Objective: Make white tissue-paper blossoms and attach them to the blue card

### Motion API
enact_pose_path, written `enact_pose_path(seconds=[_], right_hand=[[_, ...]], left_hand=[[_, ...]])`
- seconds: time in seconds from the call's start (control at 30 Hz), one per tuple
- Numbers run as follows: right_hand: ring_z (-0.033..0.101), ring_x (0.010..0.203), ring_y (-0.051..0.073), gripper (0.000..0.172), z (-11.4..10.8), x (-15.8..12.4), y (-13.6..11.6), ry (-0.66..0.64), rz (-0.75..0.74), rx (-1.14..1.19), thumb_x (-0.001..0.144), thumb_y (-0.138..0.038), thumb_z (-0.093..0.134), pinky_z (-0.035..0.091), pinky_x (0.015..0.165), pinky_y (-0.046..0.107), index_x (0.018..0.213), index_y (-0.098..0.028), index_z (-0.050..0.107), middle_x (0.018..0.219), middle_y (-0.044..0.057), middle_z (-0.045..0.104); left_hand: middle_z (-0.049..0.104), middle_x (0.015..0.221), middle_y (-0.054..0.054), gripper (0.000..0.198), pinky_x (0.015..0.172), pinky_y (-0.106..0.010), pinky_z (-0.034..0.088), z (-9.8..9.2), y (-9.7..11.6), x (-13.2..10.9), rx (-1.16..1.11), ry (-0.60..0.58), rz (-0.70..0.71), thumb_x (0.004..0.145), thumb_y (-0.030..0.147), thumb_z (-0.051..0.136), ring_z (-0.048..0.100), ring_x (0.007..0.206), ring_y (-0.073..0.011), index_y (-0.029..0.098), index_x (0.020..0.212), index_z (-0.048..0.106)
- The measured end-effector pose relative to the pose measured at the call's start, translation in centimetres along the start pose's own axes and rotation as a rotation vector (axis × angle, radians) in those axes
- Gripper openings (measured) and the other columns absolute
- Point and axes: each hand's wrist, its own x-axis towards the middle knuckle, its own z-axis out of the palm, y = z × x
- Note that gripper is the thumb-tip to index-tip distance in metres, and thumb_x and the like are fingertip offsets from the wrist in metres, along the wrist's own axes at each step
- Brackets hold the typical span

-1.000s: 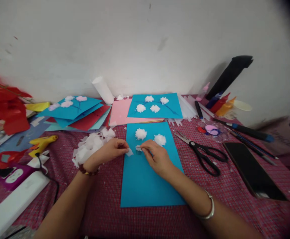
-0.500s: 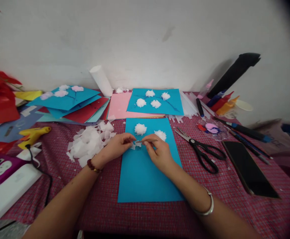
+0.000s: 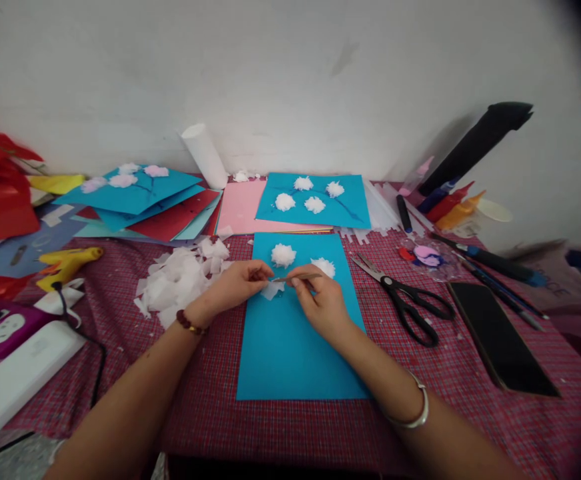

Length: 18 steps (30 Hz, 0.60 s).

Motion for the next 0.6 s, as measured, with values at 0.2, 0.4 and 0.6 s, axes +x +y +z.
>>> enact_pose_path(seconds=[0.2, 0.4, 0.6], right_hand=[[0.064, 0.08, 0.019, 0.015, -0.6, 0.0, -1.1, 0.066, 0.018, 0.057, 0.092, -0.023, 0.046, 0.052, 0.07, 0.032, 0.092, -0.023, 0.06, 0.089, 0.005, 0.065], [0.063, 0.084, 0.018, 0.016, -0.5, -0.4, -1.6, -0.027, -0.081, -0.003, 0.093, -0.022, 0.044, 0.051, 0.075, 0.033, 0.094, -0.024, 0.059, 0.091, 0.005, 0.066], [0.063, 0.086, 0.019, 0.016, 0.1, -0.4, -0.9, -0.083, -0.1, -0.071, 0.093, -0.021, 0.043, 0.05, 0.075, 0.033, 0.097, -0.022, 0.059, 0.095, 0.007, 0.066]], left_hand=[[0.065, 0.072, 0.0, 0.017, 0.055, -0.022, 0.043, 0.5, 0.1, 0.1, 0.096, 0.056, 0.007, 0.073, 0.015, 0.054, 0.059, 0.065, -0.0129, 0.017, 0.087, 0.063], [0.065, 0.069, 0.0, 0.013, 0.057, -0.023, 0.044, 0.7, 0.0, 0.5, 0.125, 0.094, 0.03, 0.072, 0.016, 0.055, 0.059, 0.065, -0.0138, 0.016, 0.083, 0.063], [0.067, 0.071, -0.001, 0.015, 0.06, -0.025, 0.046, 0.9, 0.1, 0.6, 0.166, 0.108, 0.022, 0.073, 0.015, 0.055, 0.062, 0.068, -0.0157, 0.016, 0.084, 0.064]])
